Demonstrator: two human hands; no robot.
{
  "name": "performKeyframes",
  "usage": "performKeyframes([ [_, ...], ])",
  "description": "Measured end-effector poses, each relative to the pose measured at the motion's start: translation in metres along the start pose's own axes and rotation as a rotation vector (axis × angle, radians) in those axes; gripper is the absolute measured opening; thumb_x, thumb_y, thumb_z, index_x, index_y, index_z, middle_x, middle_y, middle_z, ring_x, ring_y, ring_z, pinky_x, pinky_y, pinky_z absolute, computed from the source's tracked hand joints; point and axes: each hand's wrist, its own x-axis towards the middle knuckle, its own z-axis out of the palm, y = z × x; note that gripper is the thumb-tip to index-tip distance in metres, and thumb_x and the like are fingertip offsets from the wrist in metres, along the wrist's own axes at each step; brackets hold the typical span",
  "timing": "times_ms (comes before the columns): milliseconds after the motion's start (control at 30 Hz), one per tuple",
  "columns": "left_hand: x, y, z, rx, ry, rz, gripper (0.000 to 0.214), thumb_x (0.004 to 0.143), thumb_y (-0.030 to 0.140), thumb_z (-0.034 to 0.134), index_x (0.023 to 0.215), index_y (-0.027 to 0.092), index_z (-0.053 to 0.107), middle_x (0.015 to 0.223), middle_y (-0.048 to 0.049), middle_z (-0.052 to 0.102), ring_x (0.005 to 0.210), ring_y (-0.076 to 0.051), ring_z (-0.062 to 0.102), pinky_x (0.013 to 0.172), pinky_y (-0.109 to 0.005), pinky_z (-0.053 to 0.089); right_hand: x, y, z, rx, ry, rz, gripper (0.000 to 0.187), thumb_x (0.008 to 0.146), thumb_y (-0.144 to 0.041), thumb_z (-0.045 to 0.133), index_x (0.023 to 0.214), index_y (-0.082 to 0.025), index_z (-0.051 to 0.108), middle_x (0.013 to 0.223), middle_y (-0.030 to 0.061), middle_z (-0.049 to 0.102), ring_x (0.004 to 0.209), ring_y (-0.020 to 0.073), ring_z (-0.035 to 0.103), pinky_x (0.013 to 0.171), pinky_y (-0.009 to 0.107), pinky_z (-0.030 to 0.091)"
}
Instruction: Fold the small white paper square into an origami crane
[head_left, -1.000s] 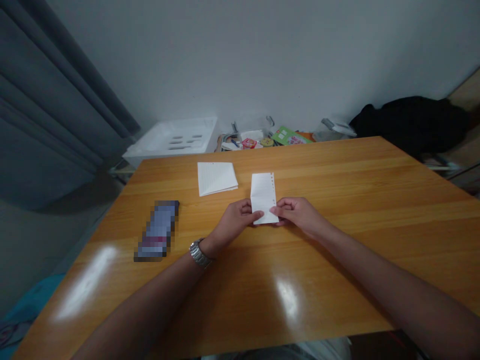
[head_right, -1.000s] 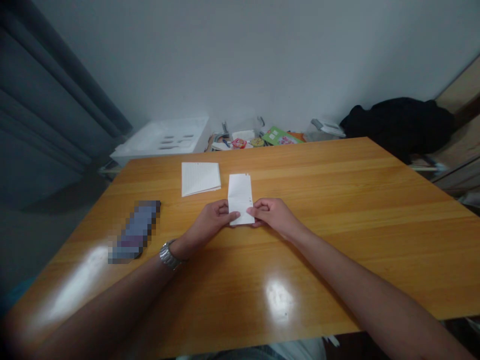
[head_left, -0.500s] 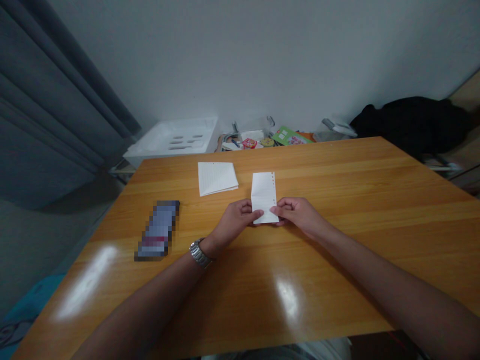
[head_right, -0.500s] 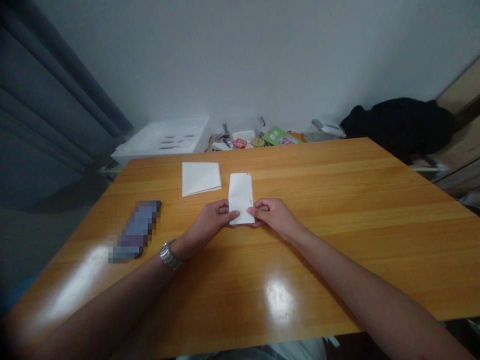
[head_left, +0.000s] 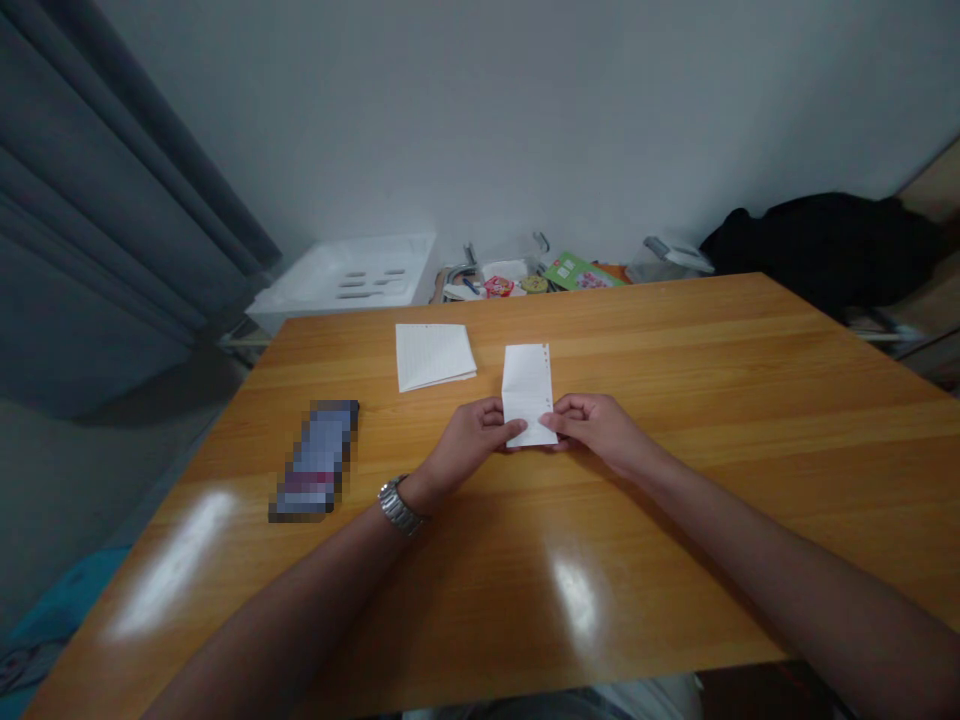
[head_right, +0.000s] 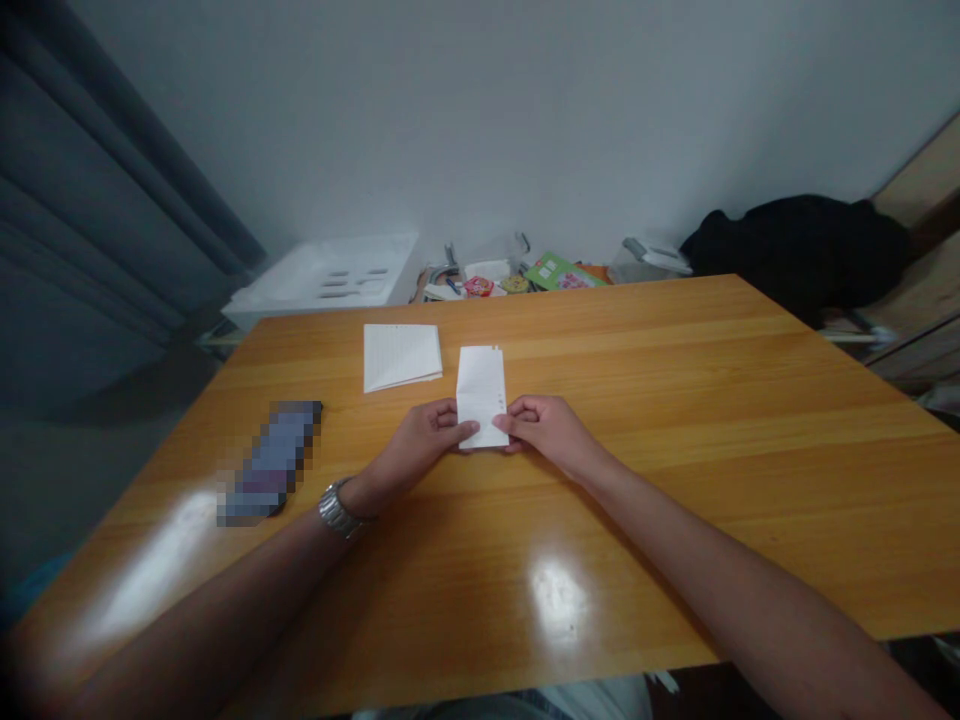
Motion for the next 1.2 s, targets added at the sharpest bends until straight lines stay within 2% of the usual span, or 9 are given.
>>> performKeyframes([
  [233, -0.0001, 0.0000, -0.0004, -0.010, 0.004, 0.000, 0.037, 0.078, 0.037, 0.080, 0.102, 0.012, 0.068, 0.098, -0.0115, 0.075, 0.081, -0.018, 0.071, 0.070, -0.026, 0.059, -0.0004, -0.0002, 0.0002, -0.024, 0.008, -0.004, 0.039, 0.072, -0.050, 0.082, 0.080, -0.015, 0.069, 0.074, 0.0039, 0.073, 0.063, 0.0136, 0.068, 0.064, 0.027, 0.058],
  [467, -0.0020, 0.0023, -0.0002, -0.047, 0.023, -0.042, 0.039, 0.079, 0.042, 0.080, 0.101, 0.012, 0.068, 0.102, -0.0110, 0.074, 0.090, -0.020, 0.071, 0.079, -0.031, 0.062, 0.0008, 0.0006, 0.0001, -0.007, 0.038, -0.014, 0.036, 0.072, -0.049, 0.082, 0.078, -0.016, 0.069, 0.073, 0.0032, 0.072, 0.064, 0.0139, 0.067, 0.066, 0.028, 0.059],
  [800, -0.0022, 0.0018, -0.0003, -0.072, 0.045, -0.043, 0.038, 0.078, 0.041, 0.081, 0.098, 0.011, 0.069, 0.102, -0.0106, 0.075, 0.087, -0.017, 0.072, 0.077, -0.027, 0.062, -0.0004, -0.0022, 0.0021, -0.006, 0.057, -0.010, 0.037, 0.070, -0.050, 0.083, 0.077, -0.015, 0.070, 0.073, 0.0038, 0.072, 0.063, 0.0137, 0.067, 0.066, 0.028, 0.060],
  [1000, -0.0046, 0.0014, -0.0022, -0.073, 0.027, -0.057, 0.039, 0.082, 0.045, 0.077, 0.098, 0.011, 0.068, 0.092, -0.0117, 0.076, 0.081, -0.018, 0.074, 0.077, -0.027, 0.061, 0.0005, -0.0055, 0.0016, -0.009, 0.129, -0.056, 0.038, 0.069, -0.052, 0.083, 0.072, -0.017, 0.068, 0.070, 0.0026, 0.071, 0.062, 0.0140, 0.066, 0.063, 0.027, 0.057],
  [1200, -0.0035, -0.0019, -0.0042, -0.077, 0.058, -0.047, 0.035, 0.083, 0.045, 0.077, 0.091, 0.012, 0.067, 0.084, -0.0102, 0.077, 0.076, -0.016, 0.074, 0.072, -0.023, 0.060, 0.0010, -0.0055, 0.0009, -0.019, 0.128, -0.070, 0.037, 0.070, -0.051, 0.082, 0.074, -0.017, 0.069, 0.070, 0.0023, 0.071, 0.061, 0.0138, 0.065, 0.062, 0.027, 0.056],
])
